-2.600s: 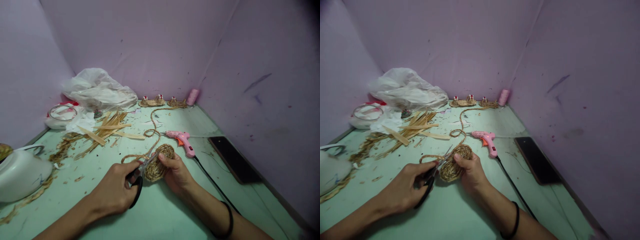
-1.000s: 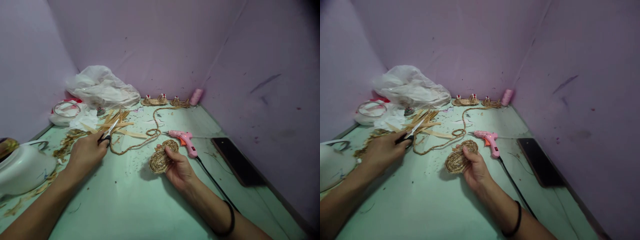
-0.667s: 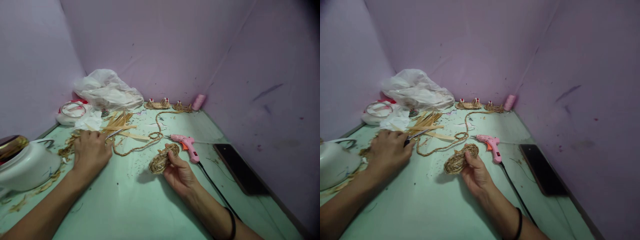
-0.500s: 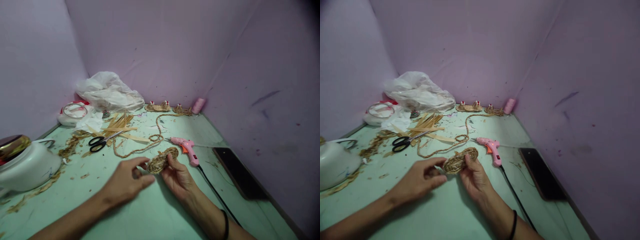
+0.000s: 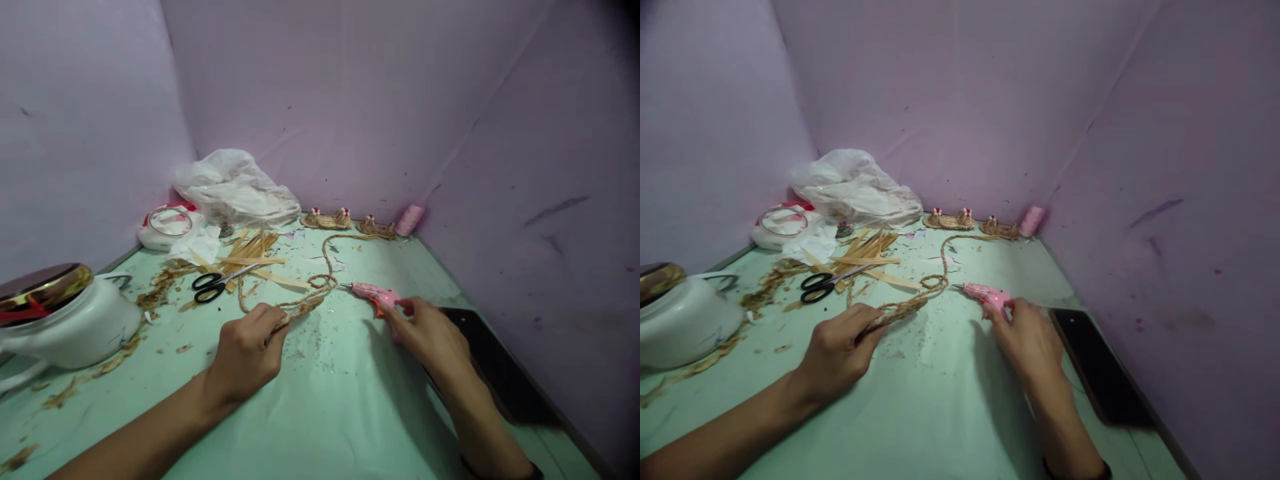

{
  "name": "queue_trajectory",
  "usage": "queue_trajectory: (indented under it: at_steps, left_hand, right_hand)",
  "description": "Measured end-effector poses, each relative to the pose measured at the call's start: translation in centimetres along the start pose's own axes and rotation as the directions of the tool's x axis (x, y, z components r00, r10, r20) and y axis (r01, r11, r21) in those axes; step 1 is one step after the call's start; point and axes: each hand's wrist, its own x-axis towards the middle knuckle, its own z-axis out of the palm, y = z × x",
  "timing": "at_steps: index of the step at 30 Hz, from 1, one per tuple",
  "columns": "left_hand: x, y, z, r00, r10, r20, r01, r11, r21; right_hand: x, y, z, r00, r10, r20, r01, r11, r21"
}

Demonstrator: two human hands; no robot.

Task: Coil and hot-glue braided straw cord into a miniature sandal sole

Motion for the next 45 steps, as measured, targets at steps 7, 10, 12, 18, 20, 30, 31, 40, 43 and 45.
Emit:
queue_trajectory:
  at_steps: [7, 10, 12, 18, 20, 30, 31, 40, 43, 45]
  left_hand:
    - [-0.1, -0.2, 0.5, 0.999, -0.013, 0.040, 0.010, 0.997, 0.082]
    - [-0.2, -0.4, 0.4, 0.998, -0.019, 0.053, 0.015, 0.997, 0.079]
    - [-0.1, -0.4, 0.2, 0.997, -0.028, 0.074, 0.023, 0.997, 0.070]
    - [0.4, -0.8, -0.1, 0.998, -0.007, 0.061, 0.008, 1.000, -0.022]
    - [0.5, -1.0, -0.1, 0.998, 0.041, 0.042, -0.038, 0.997, -0.073]
    - [0.6, -1.2, 0.2, 0.999, 0.035, 0.011, -0.033, 0.992, -0.126]
    - [0.6, -1.2, 0.2, 0.999, 0.032, 0.008, -0.030, 0.992, -0.124]
    - [0.7, -0.7, 0.0, 0.999, 0.020, -0.047, -0.026, 0.991, -0.133]
    - [0.7, -0.6, 0.0, 0.999, 0.002, -0.038, -0.007, 0.992, -0.125]
    - [0.7, -0.6, 0.1, 1.000, -0.012, -0.026, 0.009, 0.993, -0.121]
  right_hand:
    - [1.9, 1.8, 1.7, 0.983, 0.050, 0.176, -0.066, 0.994, 0.085]
    - [2.6, 2.4, 2.1, 0.969, 0.035, 0.243, -0.091, 0.970, 0.224]
    - [2.5, 2.5, 2.0, 0.961, 0.015, 0.276, -0.107, 0.941, 0.321]
    - [0.3, 1.7, 0.6, 0.914, -0.240, 0.329, -0.080, 0.687, 0.723]
    - [-0.5, 1.5, 0.3, 0.879, -0.358, 0.315, -0.060, 0.573, 0.817]
    - [-2.2, 2.8, 1.7, 0.862, -0.476, 0.175, 0.124, 0.532, 0.838]
    - [-2.4, 3.0, 1.8, 0.868, -0.472, 0.154, 0.139, 0.529, 0.837]
    - [-3.7, 3.3, 2.2, 0.809, -0.585, 0.060, 0.323, 0.527, 0.786]
    - [-4.2, 2.9, 2.6, 0.830, -0.558, -0.003, 0.394, 0.583, 0.711]
    - [-4.6, 2.7, 2.9, 0.835, -0.551, -0.014, 0.413, 0.608, 0.678]
